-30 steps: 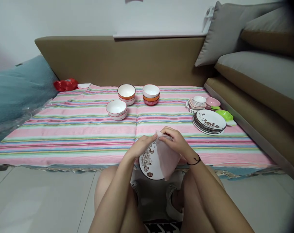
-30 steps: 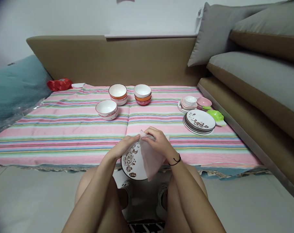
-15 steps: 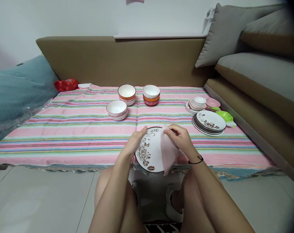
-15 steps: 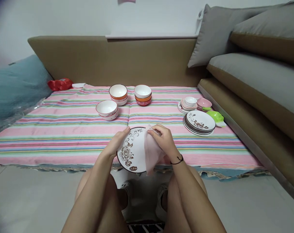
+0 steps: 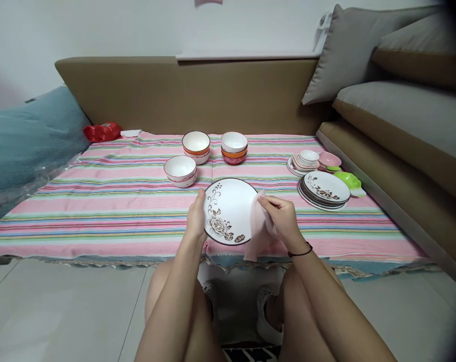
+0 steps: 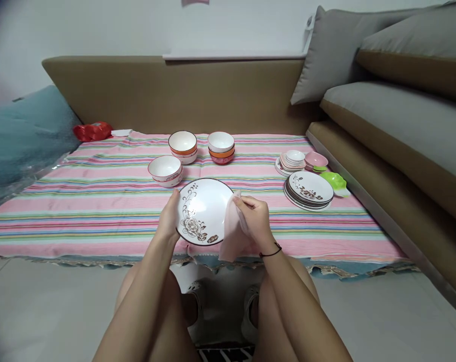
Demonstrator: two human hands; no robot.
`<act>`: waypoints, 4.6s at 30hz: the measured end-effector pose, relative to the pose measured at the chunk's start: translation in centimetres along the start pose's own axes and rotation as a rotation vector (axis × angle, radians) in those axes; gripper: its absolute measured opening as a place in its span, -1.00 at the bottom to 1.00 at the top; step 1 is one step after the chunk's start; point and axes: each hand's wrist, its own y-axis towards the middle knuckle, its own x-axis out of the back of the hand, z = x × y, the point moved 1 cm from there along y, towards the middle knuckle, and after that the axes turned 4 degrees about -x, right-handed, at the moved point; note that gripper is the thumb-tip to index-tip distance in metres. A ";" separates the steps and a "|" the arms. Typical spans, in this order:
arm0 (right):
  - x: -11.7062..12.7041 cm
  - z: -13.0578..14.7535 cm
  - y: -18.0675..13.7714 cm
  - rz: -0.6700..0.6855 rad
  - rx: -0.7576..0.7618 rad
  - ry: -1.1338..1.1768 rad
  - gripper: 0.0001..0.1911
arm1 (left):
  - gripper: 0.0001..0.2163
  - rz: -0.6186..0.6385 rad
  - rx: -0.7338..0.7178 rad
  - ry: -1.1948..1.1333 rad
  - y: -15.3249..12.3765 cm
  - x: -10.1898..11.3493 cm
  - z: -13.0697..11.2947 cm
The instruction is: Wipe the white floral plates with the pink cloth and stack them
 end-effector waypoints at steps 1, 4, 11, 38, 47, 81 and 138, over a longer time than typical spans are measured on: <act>-0.2 -0.1 -0.1 -0.002 -0.009 0.011 -0.61 | -0.53 -0.023 -0.019 -0.009 0.0 0.0 0.0; -0.9 -0.4 -0.5 0.006 -0.068 0.072 -0.59 | -0.52 -0.103 -0.114 -0.007 0.2 0.0 0.0; -2.9 -1.4 -1.5 0.001 -0.251 0.248 -0.63 | -0.54 -0.305 -0.231 0.007 0.0 -0.7 -0.4; -1.9 -1.6 -0.8 -0.003 -0.225 0.208 -0.69 | -0.60 -0.372 -0.269 -0.035 -0.5 -0.8 0.7; -4.5 -2.0 -2.5 0.147 -0.311 0.239 -0.60 | -0.57 -0.464 -0.352 -0.083 -0.2 -1.0 0.6; -2.1 0.7 -0.6 0.273 -0.315 0.384 -0.66 | -0.53 0.333 0.152 0.278 -1.4 0.6 -1.5; -5.7 -1.7 -2.3 -0.267 -0.333 0.486 -0.19 | -0.44 -0.667 -0.082 -0.193 -0.6 -2.8 3.1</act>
